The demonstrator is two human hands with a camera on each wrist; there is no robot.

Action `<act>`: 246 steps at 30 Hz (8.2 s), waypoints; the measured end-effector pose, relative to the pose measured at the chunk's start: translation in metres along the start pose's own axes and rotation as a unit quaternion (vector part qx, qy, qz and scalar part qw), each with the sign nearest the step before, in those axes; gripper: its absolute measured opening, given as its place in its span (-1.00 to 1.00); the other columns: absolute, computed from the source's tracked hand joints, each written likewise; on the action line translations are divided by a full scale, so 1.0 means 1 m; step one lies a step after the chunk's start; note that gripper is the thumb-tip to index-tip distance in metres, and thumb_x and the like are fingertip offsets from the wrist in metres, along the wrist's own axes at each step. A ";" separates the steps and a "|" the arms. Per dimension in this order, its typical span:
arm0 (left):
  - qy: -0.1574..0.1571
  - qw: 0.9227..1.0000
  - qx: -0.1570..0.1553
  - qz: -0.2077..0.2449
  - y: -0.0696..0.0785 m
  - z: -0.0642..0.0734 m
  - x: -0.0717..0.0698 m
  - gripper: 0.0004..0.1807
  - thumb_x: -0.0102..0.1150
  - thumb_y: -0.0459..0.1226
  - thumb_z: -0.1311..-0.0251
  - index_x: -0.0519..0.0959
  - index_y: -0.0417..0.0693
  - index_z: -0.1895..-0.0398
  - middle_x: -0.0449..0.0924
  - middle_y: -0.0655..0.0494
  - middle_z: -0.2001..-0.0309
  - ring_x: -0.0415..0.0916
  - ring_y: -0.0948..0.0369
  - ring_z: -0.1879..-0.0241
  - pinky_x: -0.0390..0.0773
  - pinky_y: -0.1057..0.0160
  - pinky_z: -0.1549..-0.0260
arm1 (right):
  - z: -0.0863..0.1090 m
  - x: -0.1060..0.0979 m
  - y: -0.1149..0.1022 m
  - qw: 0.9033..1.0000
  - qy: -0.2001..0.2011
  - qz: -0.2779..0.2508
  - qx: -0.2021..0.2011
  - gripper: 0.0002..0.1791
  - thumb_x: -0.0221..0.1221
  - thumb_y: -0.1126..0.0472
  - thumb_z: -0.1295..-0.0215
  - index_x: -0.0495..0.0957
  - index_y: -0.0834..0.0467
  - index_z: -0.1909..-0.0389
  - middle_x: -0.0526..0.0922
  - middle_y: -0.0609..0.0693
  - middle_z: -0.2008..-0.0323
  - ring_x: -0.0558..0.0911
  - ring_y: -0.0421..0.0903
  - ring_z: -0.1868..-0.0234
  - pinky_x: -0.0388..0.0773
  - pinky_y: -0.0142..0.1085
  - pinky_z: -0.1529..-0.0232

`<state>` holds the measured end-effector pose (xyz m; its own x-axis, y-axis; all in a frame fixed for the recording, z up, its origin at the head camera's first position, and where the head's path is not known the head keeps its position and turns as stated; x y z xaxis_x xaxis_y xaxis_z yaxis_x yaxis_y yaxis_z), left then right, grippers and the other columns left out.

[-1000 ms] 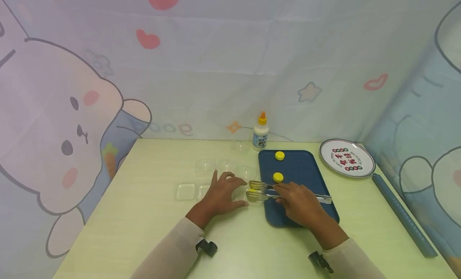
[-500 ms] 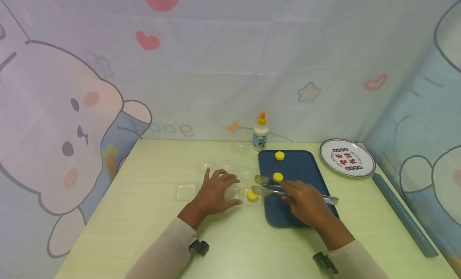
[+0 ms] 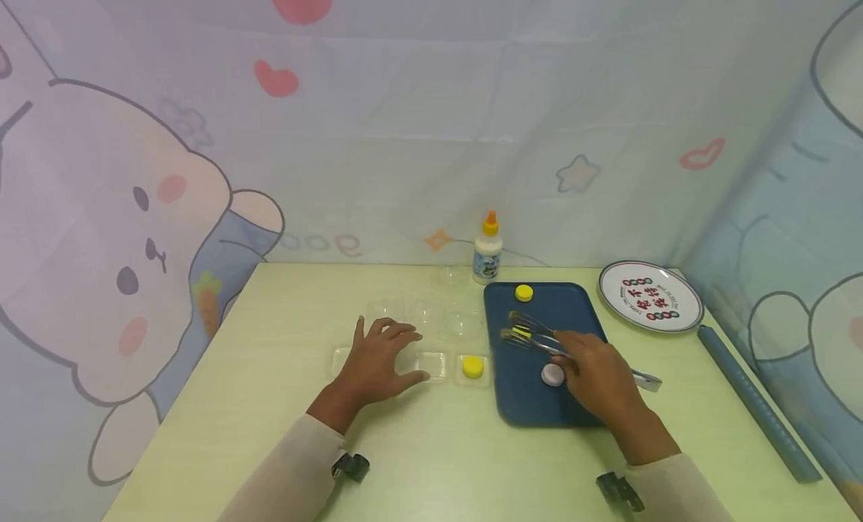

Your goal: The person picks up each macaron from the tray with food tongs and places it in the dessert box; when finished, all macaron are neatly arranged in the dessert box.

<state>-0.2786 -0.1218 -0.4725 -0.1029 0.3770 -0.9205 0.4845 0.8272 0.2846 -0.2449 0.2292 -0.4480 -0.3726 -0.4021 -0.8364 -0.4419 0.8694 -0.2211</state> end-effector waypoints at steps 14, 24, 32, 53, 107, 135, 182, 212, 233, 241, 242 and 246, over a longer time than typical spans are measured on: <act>0.016 1.000 0.001 0.026 -0.012 0.005 0.005 -0.28 0.50 0.23 -0.19 0.67 0.13 -0.35 0.67 0.15 -0.39 0.41 -0.11 -0.49 -0.05 -0.71 -0.52 | 0.002 0.012 0.023 0.991 -0.034 -0.002 0.126 -0.50 0.40 0.28 -0.44 0.62 0.31 -0.35 0.72 0.36 -0.25 0.69 0.41 -0.28 0.66 0.33 -0.20; -0.001 1.000 0.008 0.025 -0.016 0.003 0.013 -0.26 0.55 0.22 -0.15 0.67 0.17 -0.36 0.69 0.18 -0.39 0.41 -0.07 -0.48 -0.03 -0.69 -0.53 | 0.005 0.024 0.024 0.991 -0.049 -0.011 0.121 -0.49 0.43 0.29 -0.40 0.64 0.31 -0.33 0.73 0.37 -0.24 0.70 0.42 -0.26 0.66 0.33 -0.16; 0.002 0.999 0.020 0.043 -0.015 0.004 0.012 -0.29 0.61 0.13 -0.13 0.68 0.12 -0.33 0.72 0.12 -0.34 0.42 -0.11 -0.47 -0.05 -0.70 -0.53 | 0.006 0.026 0.025 0.991 -0.053 -0.011 0.121 -0.49 0.42 0.28 -0.42 0.64 0.31 -0.34 0.73 0.37 -0.25 0.70 0.42 -0.27 0.66 0.33 -0.18; 0.004 0.998 0.032 0.051 -0.016 0.005 0.015 -0.33 0.62 0.08 -0.16 0.68 0.12 -0.32 0.73 0.12 -0.32 0.44 -0.09 -0.44 -0.04 -0.69 -0.54 | 0.008 0.024 0.026 0.993 -0.037 -0.002 0.110 -0.52 0.46 0.30 -0.37 0.67 0.30 -0.28 0.79 0.35 -0.12 0.77 0.36 -0.05 0.71 0.28 0.06; -0.012 0.998 0.014 0.054 -0.014 0.003 0.010 -0.31 0.59 0.10 -0.17 0.66 0.13 -0.35 0.72 0.10 -0.34 0.42 -0.09 -0.46 -0.07 -0.69 -0.54 | -0.021 0.030 -0.100 0.994 0.036 0.002 -0.105 -0.60 0.56 0.27 -0.21 0.77 0.19 -0.07 0.86 0.02 0.08 0.75 0.02 0.29 0.68 -0.07 0.36; -0.015 0.998 0.013 0.052 -0.016 0.005 0.012 -0.32 0.59 0.11 -0.18 0.66 0.15 -0.34 0.73 0.12 -0.32 0.43 -0.07 -0.46 -0.08 -0.70 -0.53 | -0.031 0.053 -0.125 0.991 -0.066 0.054 -0.103 -0.73 0.54 0.22 -0.27 0.75 0.08 0.05 0.83 -0.11 0.15 0.70 -0.05 0.30 0.64 -0.13 0.37; 0.011 1.000 -0.011 -0.003 -0.048 0.021 -0.023 -0.26 0.58 0.19 -0.14 0.68 0.14 -0.36 0.68 0.13 -0.39 0.42 -0.11 -0.49 -0.11 -0.74 -0.50 | -0.034 0.034 -0.096 0.996 -0.013 0.047 -0.078 -0.57 0.55 0.24 -0.28 0.76 0.21 -0.15 0.86 0.06 -0.05 0.82 0.06 0.11 0.77 -0.03 0.20; 0.015 0.999 -0.016 0.029 -0.069 0.033 -0.025 -0.22 0.64 0.13 -0.09 0.66 0.11 -0.38 0.70 0.07 -0.36 0.43 -0.13 -0.47 -0.10 -0.77 -0.46 | -0.055 0.015 0.008 0.994 -0.060 -0.004 0.086 -0.56 0.37 0.27 -0.48 0.66 0.33 -0.31 0.79 0.33 -0.14 0.79 0.36 -0.09 0.74 0.24 0.05; 0.017 0.999 -0.012 0.049 -0.072 0.032 -0.018 -0.22 0.65 0.11 -0.08 0.65 0.12 -0.39 0.69 0.08 -0.38 0.39 -0.13 -0.49 -0.14 -0.77 -0.47 | -0.071 0.037 0.037 0.974 -0.125 0.012 0.190 -0.53 0.14 0.36 -0.61 0.49 0.43 -0.44 0.65 0.45 -0.29 0.65 0.45 -0.32 0.65 0.31 -0.24; 0.022 0.999 -0.005 0.046 -0.069 0.032 -0.019 -0.24 0.66 0.08 -0.09 0.67 0.12 -0.37 0.71 0.07 -0.36 0.42 -0.14 -0.47 -0.10 -0.79 -0.45 | -0.071 0.046 0.038 0.967 -0.151 0.022 0.203 -0.56 0.12 0.44 -0.55 0.49 0.47 -0.37 0.64 0.46 -0.23 0.65 0.45 -0.29 0.66 0.34 -0.19; 0.021 0.999 -0.004 0.047 -0.069 0.032 -0.018 -0.24 0.66 0.08 -0.09 0.67 0.12 -0.38 0.71 0.08 -0.36 0.42 -0.14 -0.47 -0.10 -0.79 -0.45 | -0.071 0.047 0.038 0.967 -0.154 0.023 0.203 -0.56 0.13 0.43 -0.55 0.48 0.48 -0.38 0.63 0.46 -0.24 0.64 0.45 -0.30 0.66 0.33 -0.20; 0.017 0.999 -0.007 0.050 -0.070 0.033 -0.017 -0.24 0.66 0.09 -0.09 0.66 0.12 -0.37 0.71 0.08 -0.36 0.42 -0.14 -0.47 -0.11 -0.79 -0.45 | -0.069 0.050 0.037 0.968 -0.155 0.020 0.199 -0.54 0.12 0.41 -0.59 0.45 0.51 -0.41 0.59 0.49 -0.28 0.62 0.47 -0.30 0.66 0.31 -0.20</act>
<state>-0.2821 -0.1996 -0.4852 -0.0848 0.4715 -0.8778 0.4825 0.7902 0.3778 -0.3365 0.2216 -0.4630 -0.0937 -0.3139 -0.9448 -0.0609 0.9490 -0.3092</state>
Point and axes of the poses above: each hand's wrist, its own z-axis away from the middle knuckle, its own x-axis out of the palm, y = z × x, the point moved 6 cm from there along -z, towards the middle knuckle
